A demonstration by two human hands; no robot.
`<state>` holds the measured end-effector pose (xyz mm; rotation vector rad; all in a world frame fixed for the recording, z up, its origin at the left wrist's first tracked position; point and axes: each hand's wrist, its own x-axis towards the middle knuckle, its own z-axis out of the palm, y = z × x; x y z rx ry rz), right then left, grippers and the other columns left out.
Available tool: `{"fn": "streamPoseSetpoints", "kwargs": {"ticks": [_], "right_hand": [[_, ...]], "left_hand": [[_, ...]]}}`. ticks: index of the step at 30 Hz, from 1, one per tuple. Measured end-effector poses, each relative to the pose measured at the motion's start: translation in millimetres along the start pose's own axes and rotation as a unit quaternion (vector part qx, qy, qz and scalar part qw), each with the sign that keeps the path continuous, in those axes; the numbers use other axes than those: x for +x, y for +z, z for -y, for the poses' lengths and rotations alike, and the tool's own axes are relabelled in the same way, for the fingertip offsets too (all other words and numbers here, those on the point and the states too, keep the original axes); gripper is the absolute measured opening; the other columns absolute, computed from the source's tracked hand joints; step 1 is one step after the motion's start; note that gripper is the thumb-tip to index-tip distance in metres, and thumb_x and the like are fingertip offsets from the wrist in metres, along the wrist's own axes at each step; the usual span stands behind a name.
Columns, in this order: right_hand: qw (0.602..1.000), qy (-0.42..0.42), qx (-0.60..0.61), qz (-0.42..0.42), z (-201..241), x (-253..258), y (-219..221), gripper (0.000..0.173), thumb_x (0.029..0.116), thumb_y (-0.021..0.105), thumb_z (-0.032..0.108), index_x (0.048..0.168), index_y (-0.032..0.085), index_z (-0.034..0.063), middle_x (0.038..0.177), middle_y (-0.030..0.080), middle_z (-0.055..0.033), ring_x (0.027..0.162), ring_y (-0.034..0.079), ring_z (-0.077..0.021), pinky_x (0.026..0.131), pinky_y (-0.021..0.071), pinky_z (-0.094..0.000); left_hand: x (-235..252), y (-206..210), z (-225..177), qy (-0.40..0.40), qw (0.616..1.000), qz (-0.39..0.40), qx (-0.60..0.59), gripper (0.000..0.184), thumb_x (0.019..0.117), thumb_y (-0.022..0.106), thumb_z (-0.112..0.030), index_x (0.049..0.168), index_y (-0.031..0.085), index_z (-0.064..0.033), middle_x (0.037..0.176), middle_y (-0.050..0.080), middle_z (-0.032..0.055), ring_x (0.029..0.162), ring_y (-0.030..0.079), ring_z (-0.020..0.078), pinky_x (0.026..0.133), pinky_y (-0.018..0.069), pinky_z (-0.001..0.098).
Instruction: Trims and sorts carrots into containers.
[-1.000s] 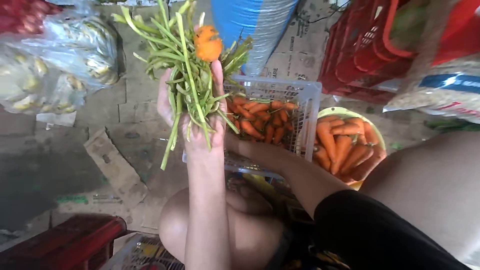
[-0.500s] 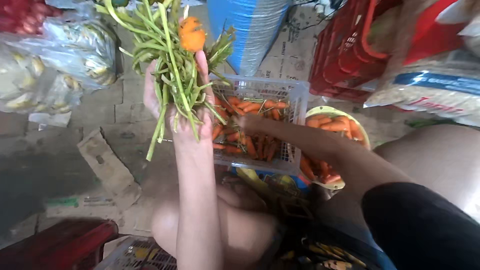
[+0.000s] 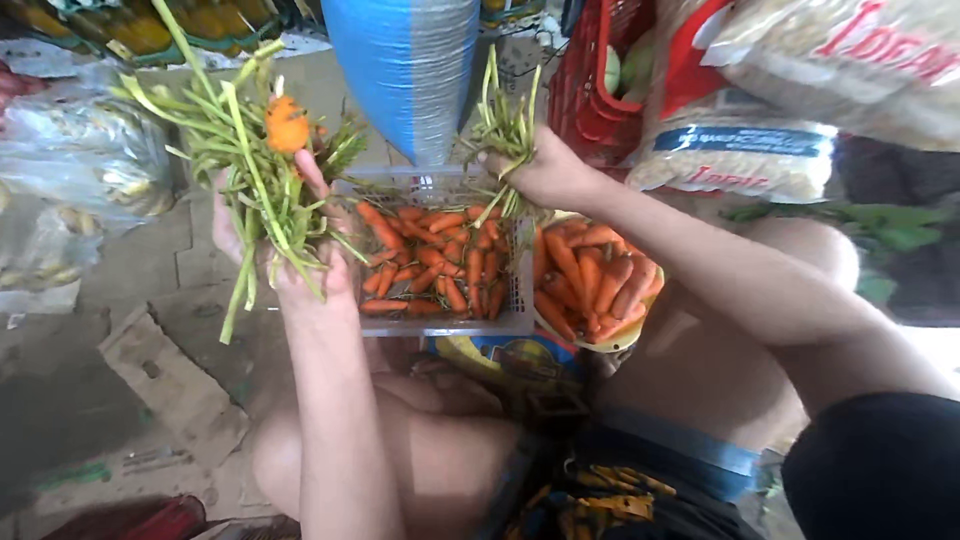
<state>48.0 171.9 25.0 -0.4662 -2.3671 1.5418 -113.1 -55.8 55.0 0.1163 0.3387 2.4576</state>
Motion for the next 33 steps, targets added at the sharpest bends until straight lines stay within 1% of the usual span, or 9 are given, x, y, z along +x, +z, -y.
{"fn": "streamPoseSetpoints", "kwargs": {"ticks": [3, 7, 9, 11, 13, 16, 21, 29, 33], "right_hand": [[0.995, 0.008, 0.101, -0.021, 3.5, -3.9, -12.0, 0.015, 0.1025, 0.062, 0.013, 0.115, 0.060, 0.0043, 0.085, 0.065, 0.0017, 0.074, 0.064, -0.0036, 0.072, 0.0571, -0.0218], [0.999, 0.024, 0.028, 0.024, -12.0, -0.4, -10.5, 0.034, 0.1001, 0.066, 0.016, 0.129, 0.057, 0.0016, 0.106, 0.070, -0.0031, 0.094, 0.068, -0.0033, 0.087, 0.0583, -0.0238], [0.980, 0.168, -0.060, 0.091, -39.4, 3.6, 13.3, 0.048, 0.0981, 0.069, 0.024, 0.137, 0.052, 0.0016, 0.114, 0.069, -0.0133, 0.102, 0.070, -0.0204, 0.091, 0.0581, -0.0431], [0.933, 0.298, -0.138, 0.146, -84.7, 8.8, 58.9, 0.041, 0.0954, 0.070, 0.027, 0.120, 0.063, -0.0053, 0.112, 0.067, -0.0256, 0.106, 0.067, -0.0394, 0.090, 0.0530, -0.0618], [0.884, 0.394, -0.184, 0.174, -123.3, 10.8, 104.7, 0.043, 0.0940, 0.069, 0.024, 0.116, 0.063, -0.0123, 0.121, 0.064, -0.0310, 0.116, 0.063, -0.0448, 0.095, 0.0497, -0.0640], [0.847, 0.497, -0.174, 0.073, -165.8, 14.1, 154.4, 0.062, 0.0891, 0.072, 0.019, 0.139, 0.048, -0.0065, 0.129, 0.062, -0.0276, 0.117, 0.065, -0.0421, 0.091, 0.0550, -0.0595], [0.839, 0.525, -0.142, -0.015, -188.0, 24.2, 180.0, 0.072, 0.0909, 0.069, 0.021, 0.153, 0.036, 0.0017, 0.130, 0.063, -0.0269, 0.116, 0.065, -0.0416, 0.091, 0.0554, -0.0595], [0.838, 0.504, -0.188, 0.090, -194.2, 33.9, 160.4, 0.060, 0.0939, 0.071, 0.044, 0.126, 0.062, -0.0052, 0.129, 0.063, -0.0270, 0.121, 0.063, -0.0416, 0.096, 0.0517, -0.0617], [0.842, 0.499, -0.184, 0.092, -205.7, 35.9, 157.5, 0.067, 0.0893, 0.075, 0.048, 0.125, 0.062, -0.0074, 0.127, 0.064, -0.0275, 0.119, 0.063, -0.0405, 0.097, 0.0508, -0.0620]], "left_hand": [[1.9, -9.4, 3.9, 0.015, 1.000, -0.010, -0.009, 0.058, 0.1074, 0.023, -0.047, 0.129, 0.045, 0.0015, 0.120, 0.061, 0.0232, 0.105, 0.068, 0.0308, 0.079, 0.0635, 0.0380], [6.5, -13.3, 9.3, 0.038, 0.998, -0.037, -0.027, 0.053, 0.1068, 0.027, -0.043, 0.126, 0.047, 0.0019, 0.118, 0.061, 0.0228, 0.107, 0.067, 0.0308, 0.084, 0.0624, 0.0411], [6.0, -13.8, 10.3, 0.035, 0.998, -0.040, -0.033, 0.054, 0.1067, 0.027, -0.044, 0.126, 0.047, 0.0024, 0.117, 0.062, 0.0231, 0.105, 0.068, 0.0311, 0.082, 0.0629, 0.0411], [7.1, -8.7, 12.0, 0.039, 0.997, -0.051, -0.032, 0.052, 0.1059, 0.030, -0.041, 0.124, 0.048, 0.0034, 0.116, 0.062, 0.0236, 0.101, 0.069, 0.0308, 0.078, 0.0637, 0.0404], [10.3, -8.2, 15.8, 0.069, 0.995, -0.068, -0.018, 0.050, 0.1067, 0.029, -0.040, 0.125, 0.047, 0.0027, 0.116, 0.061, 0.0231, 0.102, 0.069, 0.0307, 0.078, 0.0636, 0.0412], [12.3, -21.5, 16.7, 0.086, 0.995, -0.057, -0.010, 0.050, 0.1076, 0.030, -0.040, 0.132, 0.044, 0.0014, 0.124, 0.061, 0.0227, 0.110, 0.068, 0.0324, 0.084, 0.0626, 0.0457], [-1.7, -2.1, 11.8, 0.021, 0.996, -0.069, -0.050, 0.057, 0.1045, 0.033, -0.046, 0.123, 0.050, 0.0050, 0.116, 0.064, 0.0254, 0.103, 0.070, 0.0348, 0.076, 0.0643, 0.0456], [-23.0, -11.2, 0.1, -0.034, 0.999, -0.002, -0.026, 0.053, 0.1085, 0.027, -0.042, 0.138, 0.045, -0.0025, 0.135, 0.057, 0.0152, 0.118, 0.064, 0.0197, 0.088, 0.0600, 0.0281], [-9.0, -7.2, -4.5, 0.003, 0.995, -0.051, -0.091, 0.049, 0.1034, 0.037, -0.037, 0.120, 0.052, 0.0072, 0.115, 0.064, 0.0268, 0.105, 0.070, 0.0359, 0.082, 0.0634, 0.0474]]}}
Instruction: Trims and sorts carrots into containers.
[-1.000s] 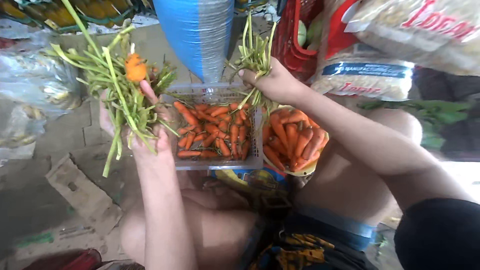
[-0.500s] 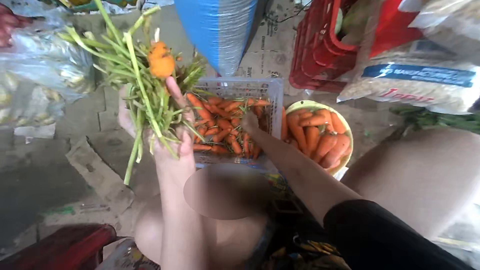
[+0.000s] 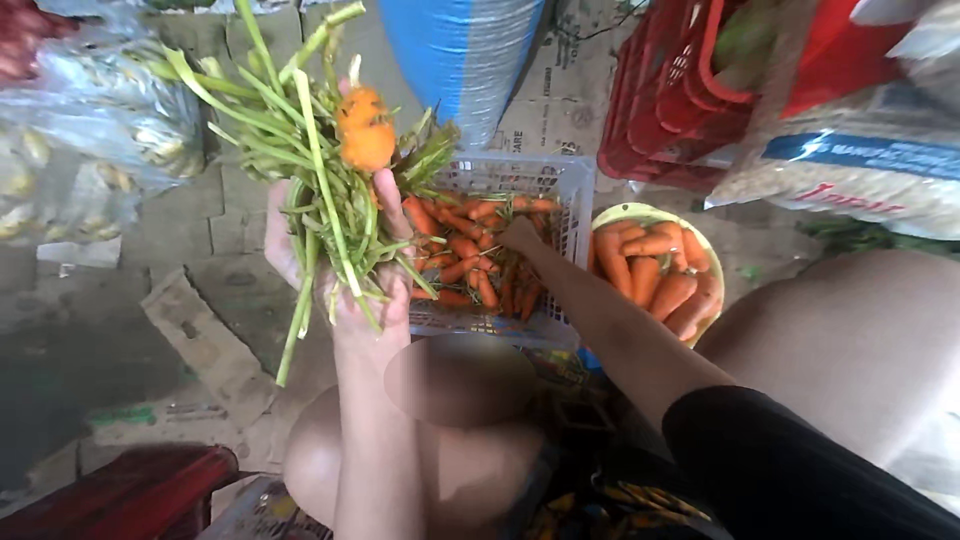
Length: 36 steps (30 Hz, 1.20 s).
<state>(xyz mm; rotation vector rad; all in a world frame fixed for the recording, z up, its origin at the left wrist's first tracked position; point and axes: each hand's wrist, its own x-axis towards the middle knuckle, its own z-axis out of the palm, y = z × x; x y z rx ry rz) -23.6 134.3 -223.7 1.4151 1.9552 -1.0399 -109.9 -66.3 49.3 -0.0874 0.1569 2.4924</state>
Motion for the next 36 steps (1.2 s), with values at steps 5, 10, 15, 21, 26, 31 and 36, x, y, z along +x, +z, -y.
{"fn": "streamPoseSetpoints", "kwargs": {"ticks": [5, 10, 15, 21, 26, 31, 36], "right_hand": [[1.000, 0.000, 0.007, 0.003, -2.1, 7.2, 2.9, 0.067, 0.0918, 0.073, 0.046, 0.127, 0.060, -0.0096, 0.129, 0.063, -0.0277, 0.122, 0.063, -0.0405, 0.100, 0.0504, -0.0603], [1.000, -0.016, -0.025, 0.003, 2.7, -7.8, 4.8, 0.058, 0.0973, 0.065, 0.039, 0.131, 0.057, -0.0078, 0.133, 0.061, -0.0279, 0.123, 0.061, -0.0418, 0.098, 0.0503, -0.0617], [0.999, -0.008, 0.000, -0.037, -1.9, -7.9, 17.2, 0.052, 0.0906, 0.070, 0.024, 0.130, 0.057, -0.0076, 0.130, 0.062, -0.0282, 0.118, 0.064, -0.0422, 0.092, 0.0531, -0.0620], [0.998, 0.008, -0.061, -0.033, 5.4, -17.7, 27.1, 0.036, 0.0919, 0.065, 0.015, 0.121, 0.063, -0.0051, 0.127, 0.065, -0.0265, 0.116, 0.066, -0.0414, 0.089, 0.0551, -0.0603], [0.997, 0.011, -0.039, -0.062, 5.7, -15.2, 32.7, 0.031, 0.0952, 0.061, 0.014, 0.119, 0.064, -0.0049, 0.123, 0.066, -0.0266, 0.115, 0.067, -0.0424, 0.090, 0.0550, -0.0617], [0.995, -0.003, -0.057, -0.078, 3.0, -14.9, 31.4, 0.034, 0.0966, 0.061, 0.014, 0.124, 0.062, -0.0054, 0.126, 0.065, -0.0274, 0.116, 0.066, -0.0435, 0.090, 0.0549, -0.0618], [0.995, -0.030, -0.086, 0.042, 6.2, -21.4, -23.2, 0.057, 0.0947, 0.067, 0.033, 0.128, 0.058, -0.0120, 0.133, 0.059, -0.0310, 0.127, 0.058, -0.0432, 0.102, 0.0466, -0.0630]], "left_hand": [[-13.5, 2.7, -2.8, -0.047, 0.996, 0.036, 0.066, 0.054, 0.1065, 0.030, -0.045, 0.129, 0.052, -0.0014, 0.121, 0.063, 0.0155, 0.104, 0.070, 0.0199, 0.080, 0.0628, 0.0284], [-0.6, 13.7, 3.2, 0.026, 0.999, -0.032, 0.030, 0.052, 0.1048, 0.033, -0.043, 0.117, 0.053, 0.0030, 0.108, 0.065, 0.0214, 0.095, 0.072, 0.0294, 0.070, 0.0647, 0.0397], [-9.0, 19.9, -1.0, 0.000, 1.000, -0.004, 0.030, 0.055, 0.1043, 0.032, -0.046, 0.118, 0.053, 0.0033, 0.111, 0.064, 0.0211, 0.095, 0.072, 0.0289, 0.070, 0.0646, 0.0387], [-12.7, 26.2, -1.5, 0.001, 1.000, -0.008, 0.012, 0.056, 0.1037, 0.032, -0.047, 0.115, 0.053, 0.0037, 0.106, 0.066, 0.0215, 0.092, 0.072, 0.0297, 0.068, 0.0646, 0.0400], [-11.6, 19.4, 1.3, -0.003, 1.000, -0.001, 0.001, 0.056, 0.1036, 0.035, -0.045, 0.117, 0.054, 0.0052, 0.109, 0.066, 0.0233, 0.098, 0.072, 0.0314, 0.073, 0.0646, 0.0416], [-7.8, 26.0, 2.6, 0.003, 1.000, -0.015, 0.023, 0.052, 0.1043, 0.034, -0.042, 0.113, 0.055, 0.0043, 0.102, 0.066, 0.0213, 0.089, 0.073, 0.0295, 0.069, 0.0644, 0.0416], [-9.1, 32.6, 5.2, 0.018, 1.000, -0.016, 0.009, 0.047, 0.1037, 0.038, -0.040, 0.116, 0.052, 0.0036, 0.107, 0.065, 0.0221, 0.099, 0.071, 0.0326, 0.079, 0.0638, 0.0465]]}}
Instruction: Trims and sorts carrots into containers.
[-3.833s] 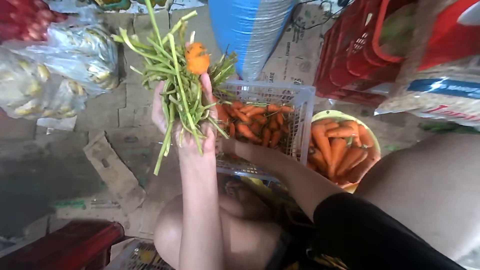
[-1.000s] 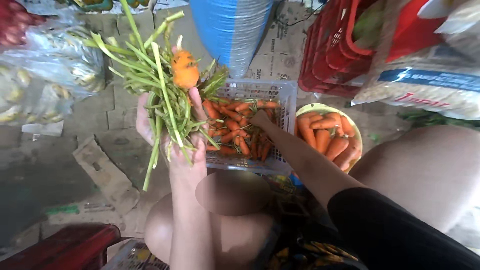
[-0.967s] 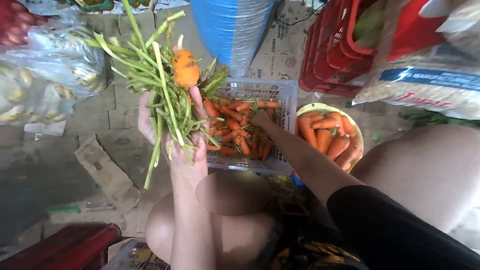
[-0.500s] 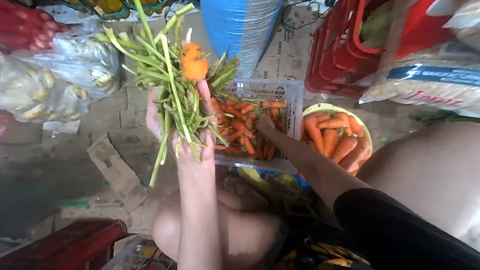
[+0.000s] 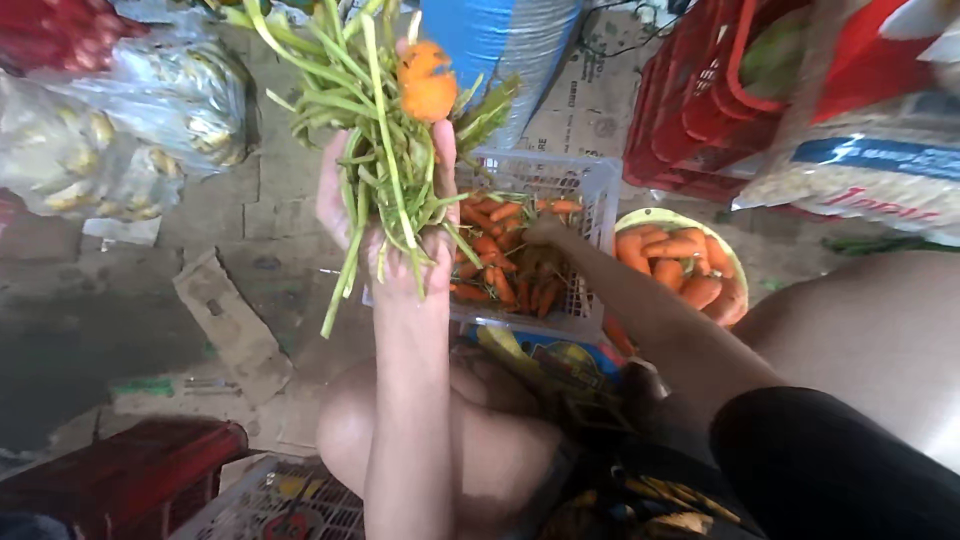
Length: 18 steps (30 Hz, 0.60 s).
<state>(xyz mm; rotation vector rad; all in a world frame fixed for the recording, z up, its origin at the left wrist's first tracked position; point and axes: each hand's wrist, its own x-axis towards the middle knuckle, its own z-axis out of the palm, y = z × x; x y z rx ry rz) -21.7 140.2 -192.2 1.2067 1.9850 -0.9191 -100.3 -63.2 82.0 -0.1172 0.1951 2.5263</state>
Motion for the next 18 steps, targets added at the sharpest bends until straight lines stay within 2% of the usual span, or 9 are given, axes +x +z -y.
{"fn": "streamPoseSetpoints", "kwargs": {"ticks": [2, 4, 5, 7, 10, 13, 16, 18], "right_hand": [[0.999, -0.030, 0.015, -0.002, -1.5, -17.0, -11.1, 0.066, 0.0900, 0.072, 0.045, 0.124, 0.062, -0.0097, 0.127, 0.063, -0.0304, 0.121, 0.061, -0.0439, 0.100, 0.0470, -0.0652], [0.996, -0.091, 0.005, 0.008, -2.8, -40.7, -5.4, 0.069, 0.0907, 0.073, 0.053, 0.121, 0.064, -0.0085, 0.121, 0.065, -0.0306, 0.116, 0.063, -0.0452, 0.098, 0.0477, -0.0666], [0.991, -0.131, -0.002, 0.017, -3.2, -52.0, 5.6, 0.064, 0.0919, 0.074, 0.050, 0.118, 0.065, -0.0081, 0.117, 0.066, -0.0303, 0.112, 0.064, -0.0454, 0.096, 0.0489, -0.0668], [0.979, -0.197, -0.035, 0.045, -0.2, -65.2, 39.4, 0.057, 0.0949, 0.072, 0.042, 0.123, 0.064, -0.0070, 0.118, 0.066, -0.0300, 0.113, 0.064, -0.0459, 0.097, 0.0496, -0.0663], [0.953, -0.285, -0.093, 0.037, 12.1, -53.3, 94.2, 0.042, 0.0984, 0.067, 0.030, 0.128, 0.065, -0.0007, 0.121, 0.067, -0.0269, 0.115, 0.065, -0.0445, 0.097, 0.0506, -0.0649], [0.942, -0.262, -0.202, 0.060, 32.2, -43.1, 115.8, 0.033, 0.0976, 0.066, 0.015, 0.127, 0.066, -0.0008, 0.125, 0.067, -0.0261, 0.117, 0.064, -0.0458, 0.097, 0.0498, -0.0658], [0.929, -0.225, -0.272, 0.112, 42.6, -39.9, 118.8, 0.031, 0.0975, 0.066, 0.015, 0.122, 0.067, -0.0038, 0.129, 0.064, -0.0267, 0.122, 0.060, -0.0466, 0.099, 0.0465, -0.0685], [0.925, -0.222, -0.288, 0.109, 46.8, -37.3, 123.7, 0.030, 0.0952, 0.066, 0.014, 0.121, 0.068, -0.0023, 0.128, 0.065, -0.0253, 0.122, 0.061, -0.0450, 0.098, 0.0470, -0.0683]], "left_hand": [[-0.9, -1.4, -1.2, -0.004, 1.000, 0.015, 0.006, 0.044, 0.1039, 0.037, -0.037, 0.113, 0.052, 0.0034, 0.103, 0.065, 0.0221, 0.096, 0.072, 0.0325, 0.079, 0.0638, 0.0481], [-1.5, -10.1, -5.0, -0.019, 0.999, 0.047, 0.011, 0.042, 0.1049, 0.038, -0.035, 0.115, 0.055, 0.0026, 0.103, 0.067, 0.0211, 0.097, 0.072, 0.0314, 0.084, 0.0623, 0.0484], [-1.9, -9.4, -5.4, -0.020, 0.999, 0.043, 0.019, 0.042, 0.1053, 0.038, -0.035, 0.114, 0.056, 0.0019, 0.102, 0.067, 0.0204, 0.096, 0.072, 0.0306, 0.084, 0.0626, 0.0474], [-3.5, -5.4, -4.8, -0.005, 1.000, 0.024, 0.017, 0.043, 0.1057, 0.037, -0.036, 0.115, 0.053, 0.0030, 0.106, 0.066, 0.0223, 0.100, 0.071, 0.0335, 0.085, 0.0623, 0.0494], [-3.6, -4.3, -6.2, 0.006, 1.000, -0.007, 0.010, 0.043, 0.1047, 0.038, -0.036, 0.117, 0.051, 0.0028, 0.109, 0.064, 0.0232, 0.102, 0.070, 0.0340, 0.083, 0.0626, 0.0483], [-6.3, -4.0, -7.3, 0.022, 0.999, -0.021, 0.031, 0.044, 0.1054, 0.038, -0.037, 0.116, 0.052, 0.0025, 0.108, 0.064, 0.0224, 0.102, 0.070, 0.0327, 0.084, 0.0625, 0.0474], [-7.3, -4.9, -7.1, 0.033, 0.998, 0.008, 0.043, 0.044, 0.1062, 0.034, -0.037, 0.115, 0.051, 0.0032, 0.107, 0.062, 0.0221, 0.102, 0.068, 0.0329, 0.085, 0.0618, 0.0479], [-6.4, -5.9, -8.9, 0.029, 0.998, 0.015, 0.049, 0.044, 0.1064, 0.033, -0.037, 0.114, 0.051, 0.0027, 0.107, 0.061, 0.0216, 0.100, 0.069, 0.0318, 0.082, 0.0623, 0.0472]]}}
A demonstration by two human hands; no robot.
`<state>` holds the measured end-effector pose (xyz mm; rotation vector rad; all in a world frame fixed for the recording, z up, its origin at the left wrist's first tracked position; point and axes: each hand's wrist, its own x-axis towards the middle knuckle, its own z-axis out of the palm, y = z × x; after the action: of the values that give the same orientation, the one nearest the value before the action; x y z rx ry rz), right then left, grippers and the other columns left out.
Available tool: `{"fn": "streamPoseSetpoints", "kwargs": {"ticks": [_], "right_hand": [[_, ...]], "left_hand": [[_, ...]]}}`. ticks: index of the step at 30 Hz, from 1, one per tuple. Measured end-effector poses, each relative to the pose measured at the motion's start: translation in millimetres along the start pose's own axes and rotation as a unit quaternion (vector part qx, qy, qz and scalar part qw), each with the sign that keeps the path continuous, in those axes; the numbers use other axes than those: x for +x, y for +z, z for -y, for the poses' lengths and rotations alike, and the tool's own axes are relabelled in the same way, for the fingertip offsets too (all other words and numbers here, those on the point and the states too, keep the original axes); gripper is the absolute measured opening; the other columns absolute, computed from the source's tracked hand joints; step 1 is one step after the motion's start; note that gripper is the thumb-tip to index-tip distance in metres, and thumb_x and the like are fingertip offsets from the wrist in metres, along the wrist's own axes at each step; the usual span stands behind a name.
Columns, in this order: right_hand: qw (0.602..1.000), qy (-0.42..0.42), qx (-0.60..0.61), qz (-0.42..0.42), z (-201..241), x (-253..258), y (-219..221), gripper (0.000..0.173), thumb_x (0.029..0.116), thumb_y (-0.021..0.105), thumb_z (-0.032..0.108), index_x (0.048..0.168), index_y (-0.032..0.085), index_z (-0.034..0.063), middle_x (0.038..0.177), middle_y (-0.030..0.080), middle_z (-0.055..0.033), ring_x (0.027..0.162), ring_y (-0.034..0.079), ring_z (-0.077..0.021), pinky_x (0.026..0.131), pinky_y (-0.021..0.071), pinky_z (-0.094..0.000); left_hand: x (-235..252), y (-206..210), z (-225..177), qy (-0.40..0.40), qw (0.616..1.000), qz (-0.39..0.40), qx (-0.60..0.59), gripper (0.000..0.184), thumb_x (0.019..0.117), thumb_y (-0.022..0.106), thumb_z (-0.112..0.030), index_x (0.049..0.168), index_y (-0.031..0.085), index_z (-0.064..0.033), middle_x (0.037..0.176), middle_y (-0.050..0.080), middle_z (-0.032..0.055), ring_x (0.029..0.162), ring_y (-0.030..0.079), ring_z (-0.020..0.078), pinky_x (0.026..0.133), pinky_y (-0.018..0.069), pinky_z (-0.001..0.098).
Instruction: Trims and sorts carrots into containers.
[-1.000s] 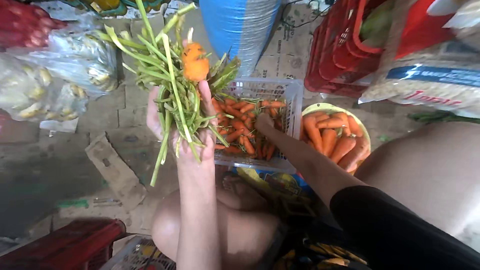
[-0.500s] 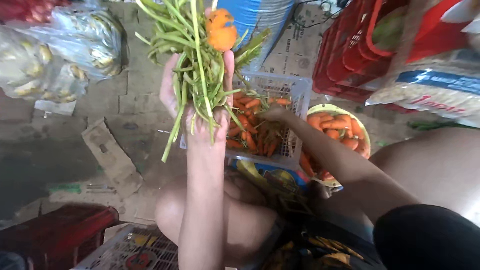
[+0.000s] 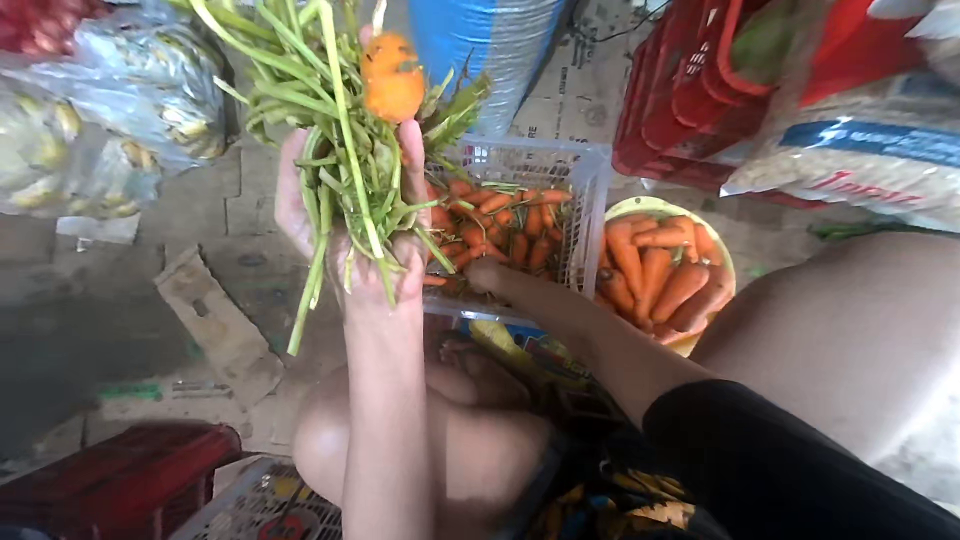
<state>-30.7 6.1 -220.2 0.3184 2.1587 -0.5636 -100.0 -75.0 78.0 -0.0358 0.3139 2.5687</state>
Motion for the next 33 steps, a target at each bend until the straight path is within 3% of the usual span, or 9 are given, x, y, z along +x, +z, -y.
{"fn": "streamPoseSetpoints", "kwargs": {"ticks": [3, 5, 11, 15, 19, 22, 25, 29, 33], "right_hand": [[1.000, -0.009, -0.020, -0.016, 0.7, 8.0, 0.8, 0.030, 0.0935, 0.068, 0.009, 0.122, 0.068, -0.0009, 0.126, 0.066, -0.0234, 0.119, 0.061, -0.0443, 0.096, 0.0483, -0.0668], [0.999, -0.013, -0.032, -0.008, -2.0, 7.5, 1.8, 0.028, 0.0934, 0.068, 0.009, 0.119, 0.068, -0.0042, 0.126, 0.065, -0.0250, 0.119, 0.061, -0.0454, 0.095, 0.0494, -0.0667], [0.996, 0.057, -0.062, 0.024, 16.5, 9.0, 14.7, 0.030, 0.1044, 0.048, 0.005, 0.128, 0.056, -0.0114, 0.127, 0.060, -0.0309, 0.117, 0.062, -0.0467, 0.091, 0.0515, -0.0614], [0.994, -0.050, -0.097, -0.025, -1.4, 16.1, 27.5, 0.030, 0.1056, 0.044, 0.002, 0.129, 0.059, -0.0074, 0.123, 0.064, -0.0281, 0.111, 0.065, -0.0461, 0.090, 0.0532, -0.0609], [0.989, -0.102, -0.081, -0.066, -15.8, 16.0, 21.7, 0.039, 0.1071, 0.042, 0.006, 0.144, 0.051, -0.0027, 0.118, 0.066, -0.0290, 0.111, 0.065, -0.0468, 0.097, 0.0514, -0.0592], [0.996, -0.051, -0.036, -0.063, -14.3, 25.9, 25.2, 0.038, 0.1076, 0.043, 0.009, 0.143, 0.053, -0.0026, 0.127, 0.063, -0.0301, 0.118, 0.062, -0.0479, 0.101, 0.0499, -0.0601], [1.000, 0.000, 0.008, -0.028, -4.4, 33.1, 17.6, 0.034, 0.1073, 0.045, 0.010, 0.135, 0.058, -0.0053, 0.132, 0.062, -0.0282, 0.124, 0.060, -0.0464, 0.104, 0.0477, -0.0608], [0.988, -0.114, -0.101, -0.040, -24.0, 42.7, 27.1, 0.025, 0.1023, 0.051, 0.003, 0.121, 0.067, -0.0028, 0.121, 0.067, -0.0241, 0.115, 0.064, -0.0442, 0.100, 0.0494, -0.0623], [0.973, -0.171, -0.144, -0.056, -34.6, 34.7, 20.7, 0.030, 0.1013, 0.048, -0.004, 0.124, 0.066, -0.0010, 0.125, 0.067, -0.0218, 0.118, 0.063, -0.0427, 0.101, 0.0487, -0.0605]], "left_hand": [[4.3, -2.3, -0.3, -0.017, 1.000, 0.002, -0.006, 0.050, 0.1058, 0.032, -0.041, 0.115, 0.052, 0.0038, 0.106, 0.063, 0.0219, 0.094, 0.071, 0.0303, 0.073, 0.0641, 0.0425], [6.4, -8.2, -0.1, -0.024, 0.999, 0.023, -0.022, 0.051, 0.1063, 0.033, -0.040, 0.119, 0.051, 0.0063, 0.112, 0.063, 0.0253, 0.100, 0.070, 0.0344, 0.076, 0.0639, 0.0449], [6.9, -5.4, 4.1, -0.009, 1.000, 0.005, -0.014, 0.050, 0.1048, 0.034, -0.039, 0.113, 0.053, 0.0068, 0.104, 0.065, 0.0243, 0.093, 0.072, 0.0333, 0.073, 0.0641, 0.0457], [7.9, -11.1, -1.9, -0.039, 0.999, 0.017, -0.029, 0.056, 0.1040, 0.031, -0.044, 0.119, 0.051, 0.0068, 0.113, 0.062, 0.0251, 0.100, 0.069, 0.0343, 0.075, 0.0634, 0.0462], [9.6, -14.8, -2.5, -0.013, 1.000, 0.021, -0.018, 0.053, 0.1051, 0.031, -0.040, 0.121, 0.049, 0.0070, 0.115, 0.062, 0.0269, 0.106, 0.068, 0.0362, 0.080, 0.0635, 0.0465], [17.3, -34.7, -6.1, 0.023, 0.998, 0.055, 0.031, 0.047, 0.1063, 0.030, -0.033, 0.124, 0.049, 0.0063, 0.122, 0.061, 0.0245, 0.115, 0.064, 0.0334, 0.091, 0.0588, 0.0465], [7.9, -15.2, -3.4, 0.001, 1.000, 0.010, 0.029, 0.051, 0.1067, 0.029, -0.040, 0.121, 0.052, 0.0035, 0.118, 0.063, 0.0222, 0.108, 0.069, 0.0308, 0.079, 0.0639, 0.0411], [4.7, -5.3, 0.1, 0.017, 1.000, -0.003, 0.002, 0.053, 0.1048, 0.032, -0.042, 0.118, 0.051, 0.0049, 0.114, 0.063, 0.0244, 0.104, 0.070, 0.0338, 0.070, 0.0651, 0.0429], [2.7, -7.4, 0.5, 0.018, 1.000, 0.020, 0.005, 0.052, 0.1057, 0.033, -0.040, 0.120, 0.052, 0.0063, 0.116, 0.065, 0.0253, 0.106, 0.070, 0.0349, 0.078, 0.0639, 0.0463]]}}
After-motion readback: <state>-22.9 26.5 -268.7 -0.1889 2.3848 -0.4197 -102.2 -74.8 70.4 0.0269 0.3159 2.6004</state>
